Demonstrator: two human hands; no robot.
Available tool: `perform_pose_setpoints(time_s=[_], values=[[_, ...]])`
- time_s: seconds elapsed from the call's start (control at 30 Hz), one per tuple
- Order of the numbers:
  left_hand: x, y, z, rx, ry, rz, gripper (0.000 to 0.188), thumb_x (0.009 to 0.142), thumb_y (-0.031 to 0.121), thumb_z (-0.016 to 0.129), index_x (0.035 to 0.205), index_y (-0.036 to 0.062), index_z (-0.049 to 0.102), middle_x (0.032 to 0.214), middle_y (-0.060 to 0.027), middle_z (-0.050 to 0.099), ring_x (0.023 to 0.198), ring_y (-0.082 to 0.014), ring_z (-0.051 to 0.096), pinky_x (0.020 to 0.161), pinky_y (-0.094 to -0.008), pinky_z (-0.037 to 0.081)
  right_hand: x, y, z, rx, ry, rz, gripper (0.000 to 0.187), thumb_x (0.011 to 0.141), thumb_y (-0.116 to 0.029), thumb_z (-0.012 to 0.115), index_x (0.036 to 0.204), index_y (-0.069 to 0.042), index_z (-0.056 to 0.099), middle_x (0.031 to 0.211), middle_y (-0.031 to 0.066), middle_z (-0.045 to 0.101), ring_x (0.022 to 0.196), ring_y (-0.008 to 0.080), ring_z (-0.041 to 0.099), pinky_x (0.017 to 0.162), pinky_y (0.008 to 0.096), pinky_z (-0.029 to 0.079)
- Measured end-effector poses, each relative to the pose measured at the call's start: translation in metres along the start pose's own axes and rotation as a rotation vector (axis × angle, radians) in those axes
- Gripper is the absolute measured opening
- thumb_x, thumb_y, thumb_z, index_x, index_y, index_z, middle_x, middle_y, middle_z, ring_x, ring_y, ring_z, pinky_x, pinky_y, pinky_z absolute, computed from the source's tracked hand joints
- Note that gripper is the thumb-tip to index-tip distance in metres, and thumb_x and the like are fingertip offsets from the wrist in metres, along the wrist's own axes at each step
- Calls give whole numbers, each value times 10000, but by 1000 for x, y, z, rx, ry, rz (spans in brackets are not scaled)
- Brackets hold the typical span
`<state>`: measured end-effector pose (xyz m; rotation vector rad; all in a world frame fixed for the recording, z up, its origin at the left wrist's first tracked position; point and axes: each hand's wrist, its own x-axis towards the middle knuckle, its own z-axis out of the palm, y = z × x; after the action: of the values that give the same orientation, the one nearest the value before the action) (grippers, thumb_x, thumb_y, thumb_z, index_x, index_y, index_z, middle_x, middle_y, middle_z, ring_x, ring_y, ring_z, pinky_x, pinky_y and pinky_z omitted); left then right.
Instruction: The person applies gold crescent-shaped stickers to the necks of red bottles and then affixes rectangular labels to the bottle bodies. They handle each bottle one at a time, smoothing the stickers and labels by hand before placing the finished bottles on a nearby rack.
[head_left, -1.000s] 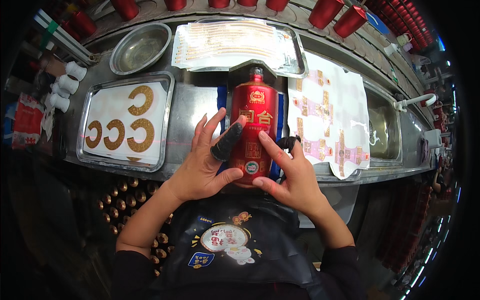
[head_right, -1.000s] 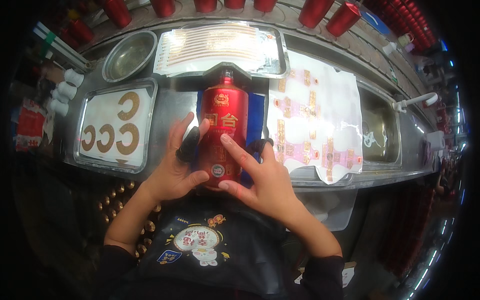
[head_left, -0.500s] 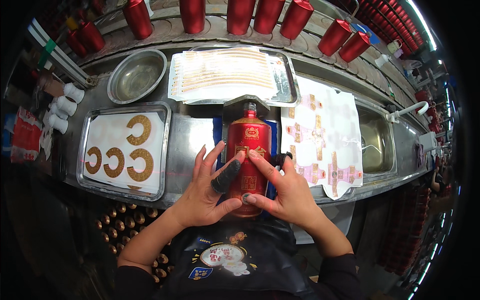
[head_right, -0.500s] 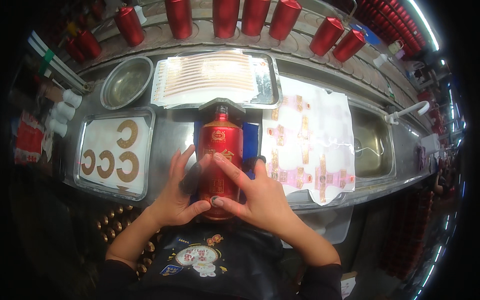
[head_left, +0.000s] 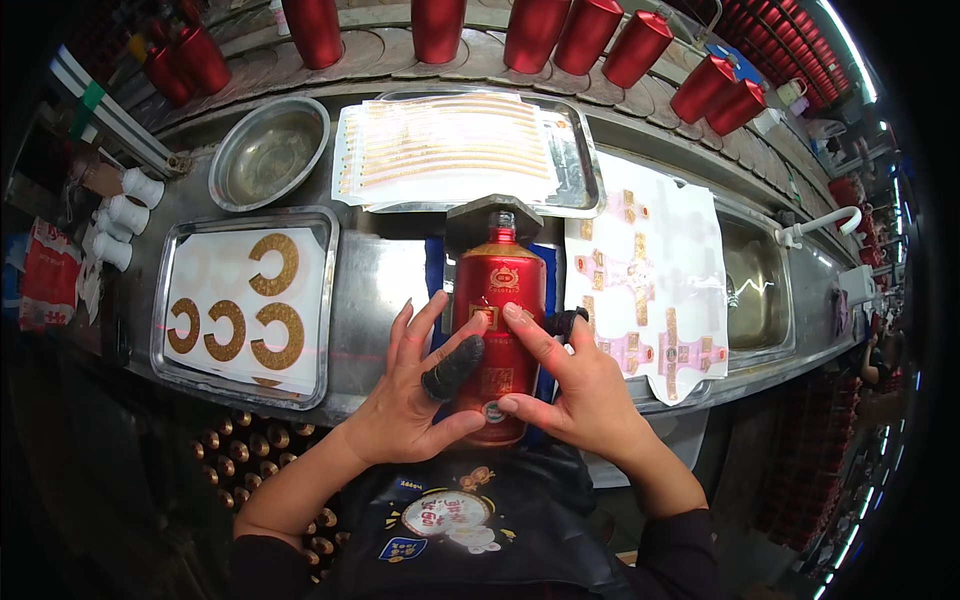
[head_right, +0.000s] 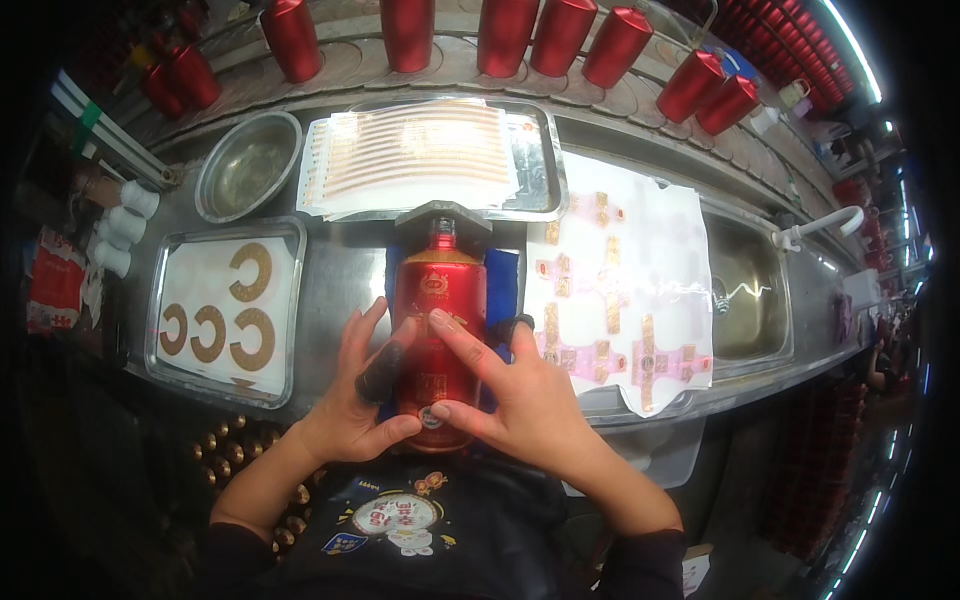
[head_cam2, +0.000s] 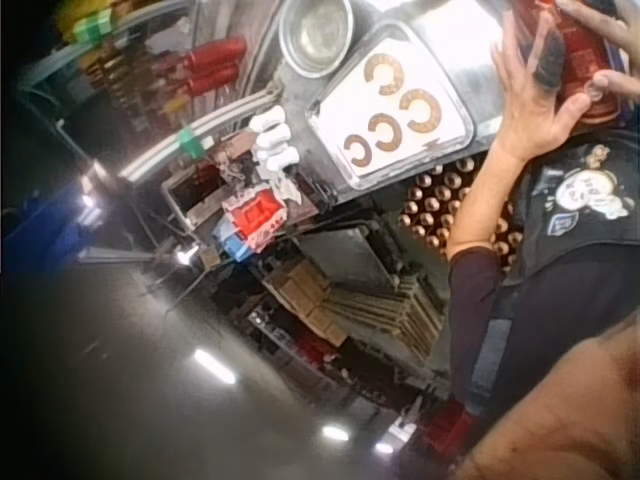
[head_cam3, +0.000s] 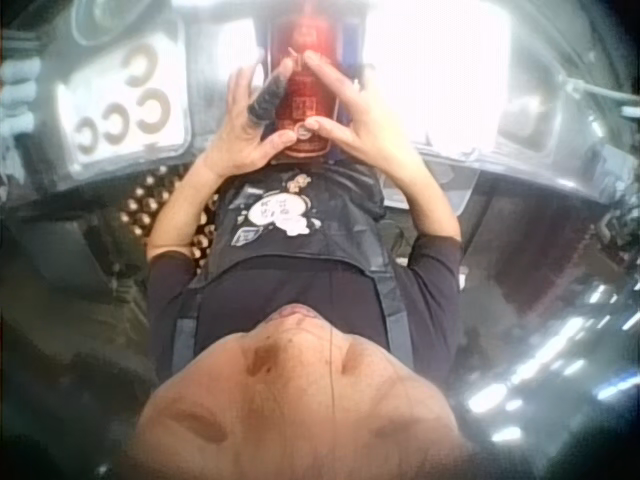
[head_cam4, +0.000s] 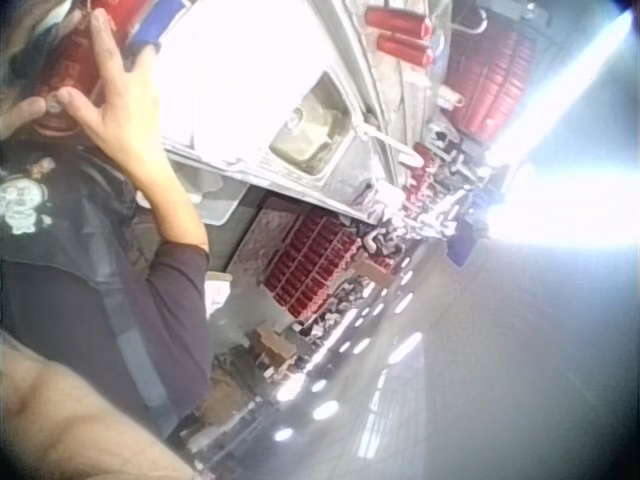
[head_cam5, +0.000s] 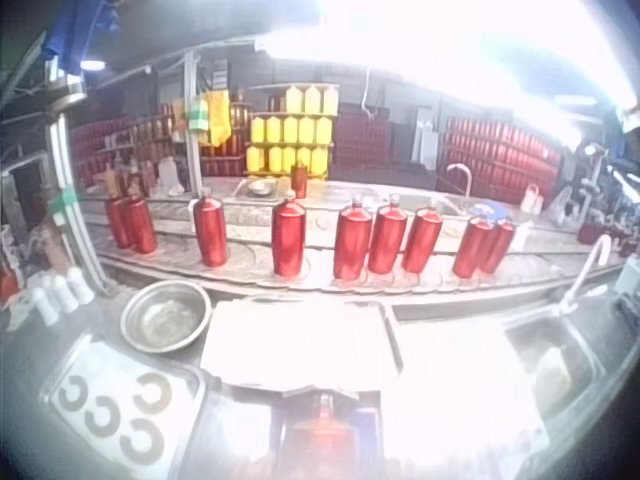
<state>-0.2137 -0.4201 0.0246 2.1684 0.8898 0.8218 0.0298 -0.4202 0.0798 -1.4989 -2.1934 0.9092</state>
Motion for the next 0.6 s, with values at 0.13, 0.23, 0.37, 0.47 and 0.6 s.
perform_pose_setpoints(time_s=[0.13, 0.23, 0.37, 0.47, 0.6], values=[[2, -1, 0, -12, 27, -4, 826, 920, 444, 661, 1602, 248, 240, 1635, -89, 315, 1511, -445, 150, 1178, -658, 69, 1, -1, -3, -17, -73, 144, 904, 767, -484, 807, 1551, -286, 404, 1005, 232, 514, 820, 399, 602, 751, 440, 513], [4, -3, 0, -14, 13, -22, 835, 911, 451, 668, 1602, 251, 242, 1634, -98, 317, 1510, -443, 157, 1176, -658, 67, 4, 0, -3, 9, 14, 40, 835, 812, -451, 774, 1546, -362, 387, 957, 211, 481, 741, 388, 603, 670, 444, 519], [4, -4, 0, -8, 15, -26, 843, 905, 458, 668, 1601, 238, 245, 1631, -111, 320, 1505, -442, 169, 1176, -654, 69, 6, 2, 1, 32, 33, 30, 845, 806, -430, 785, 1547, -366, 383, 985, 214, 498, 801, 397, 611, 714, 453, 526], [4, -6, 2, -10, 31, -2, 849, 904, 460, 665, 1599, 204, 249, 1628, -124, 321, 1502, -442, 177, 1180, -642, 77, 5, 4, 2, 52, 26, 38, 851, 797, -416, 793, 1544, -369, 389, 991, 212, 505, 826, 396, 612, 736, 451, 530], [3, -11, 5, 3, 35, 25, 855, 904, 457, 668, 1589, 147, 260, 1633, -138, 298, 1499, -439, 186, 1185, -629, 85, 3, 8, 6, 76, 20, 72, 912, 762, -439, 804, 1558, -266, 394, 931, 193, 512, 831, 361, 572, 777, 406, 475]])
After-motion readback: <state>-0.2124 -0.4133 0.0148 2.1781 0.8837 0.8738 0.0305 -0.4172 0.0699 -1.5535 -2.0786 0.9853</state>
